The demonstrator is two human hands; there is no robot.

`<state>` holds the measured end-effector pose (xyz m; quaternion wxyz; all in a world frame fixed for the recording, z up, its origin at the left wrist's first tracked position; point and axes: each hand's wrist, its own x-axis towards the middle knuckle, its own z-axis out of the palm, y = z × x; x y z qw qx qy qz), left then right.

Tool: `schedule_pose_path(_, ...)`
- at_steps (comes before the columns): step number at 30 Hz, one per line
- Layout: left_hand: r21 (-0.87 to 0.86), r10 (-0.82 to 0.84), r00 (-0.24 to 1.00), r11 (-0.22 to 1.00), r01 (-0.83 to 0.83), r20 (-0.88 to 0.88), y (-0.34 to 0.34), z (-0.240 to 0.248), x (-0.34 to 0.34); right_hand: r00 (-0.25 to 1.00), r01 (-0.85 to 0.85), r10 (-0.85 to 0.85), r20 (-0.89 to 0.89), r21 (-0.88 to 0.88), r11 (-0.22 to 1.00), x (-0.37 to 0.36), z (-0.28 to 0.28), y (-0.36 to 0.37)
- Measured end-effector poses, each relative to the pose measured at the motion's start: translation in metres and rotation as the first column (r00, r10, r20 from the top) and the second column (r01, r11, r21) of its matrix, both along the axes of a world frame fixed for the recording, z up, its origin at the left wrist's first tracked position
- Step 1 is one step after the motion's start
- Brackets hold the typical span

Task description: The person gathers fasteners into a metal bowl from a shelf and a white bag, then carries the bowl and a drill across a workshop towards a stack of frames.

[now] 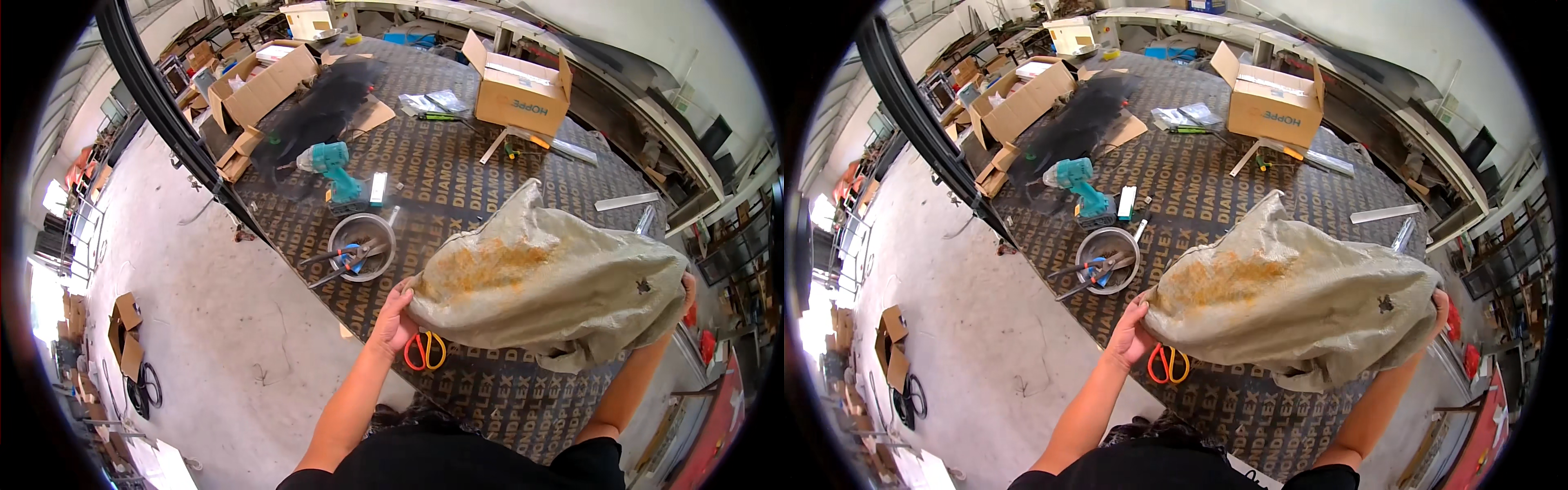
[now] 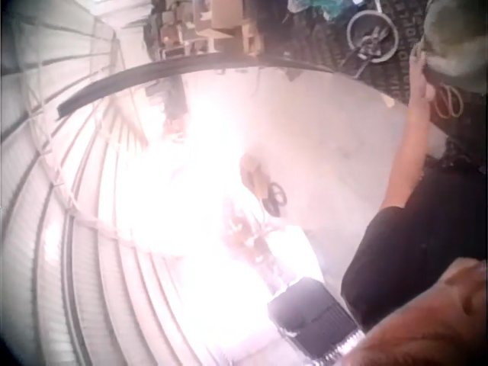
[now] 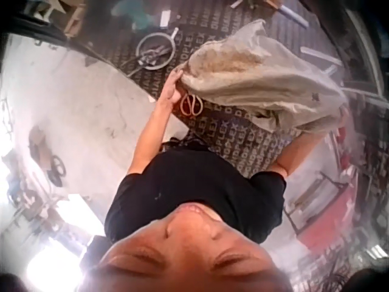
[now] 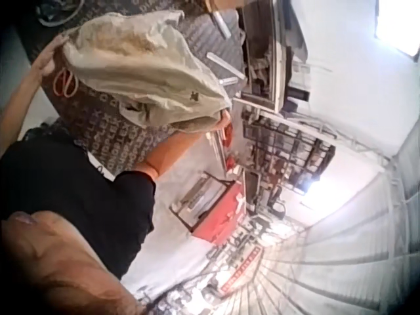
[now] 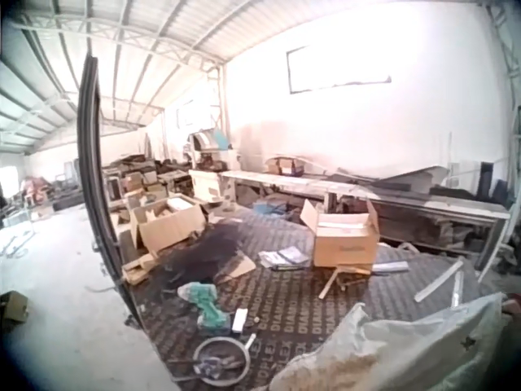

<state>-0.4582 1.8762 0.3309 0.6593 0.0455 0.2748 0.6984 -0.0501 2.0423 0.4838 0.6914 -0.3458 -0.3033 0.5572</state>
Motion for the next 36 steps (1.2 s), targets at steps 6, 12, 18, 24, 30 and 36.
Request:
schedule_pose_path(6,-0.351,0.078,0.955,0.919,-0.18,-0.286,-0.012,-0.045,-0.01,0.967,-0.149,0.21,0.142,-0.353,0.924,-0.026,-0.008,0.01)
schedule_pose_path(12,-0.373,0.091,0.91,0.892,-0.255,-0.405,-0.019,-0.014,-0.002,0.979,-0.122,0.17,0.108,-0.355,0.927,-0.036,-0.022,0.013)
schedule_pose_path(18,-0.012,0.12,0.723,0.985,-0.175,-0.68,0.002,0.05,-0.007,0.802,-0.169,0.23,0.551,-0.159,0.973,0.02,-0.085,0.065)
schedule_pose_path(24,0.068,0.216,0.456,0.946,-0.318,-0.863,0.012,0.079,-0.031,0.272,-0.11,0.477,0.836,-0.465,0.878,0.025,-0.14,0.06)
schedule_pose_path(30,0.184,0.21,0.448,0.978,-0.102,-0.869,0.024,0.125,-0.005,-0.231,-0.018,0.134,0.964,-0.142,0.99,-0.042,-0.115,0.036)
schedule_pose_path(36,0.343,0.256,0.335,0.91,0.232,-0.907,0.021,0.16,0.021,0.146,-0.754,-0.226,0.963,0.256,0.605,-0.193,0.026,-0.026)
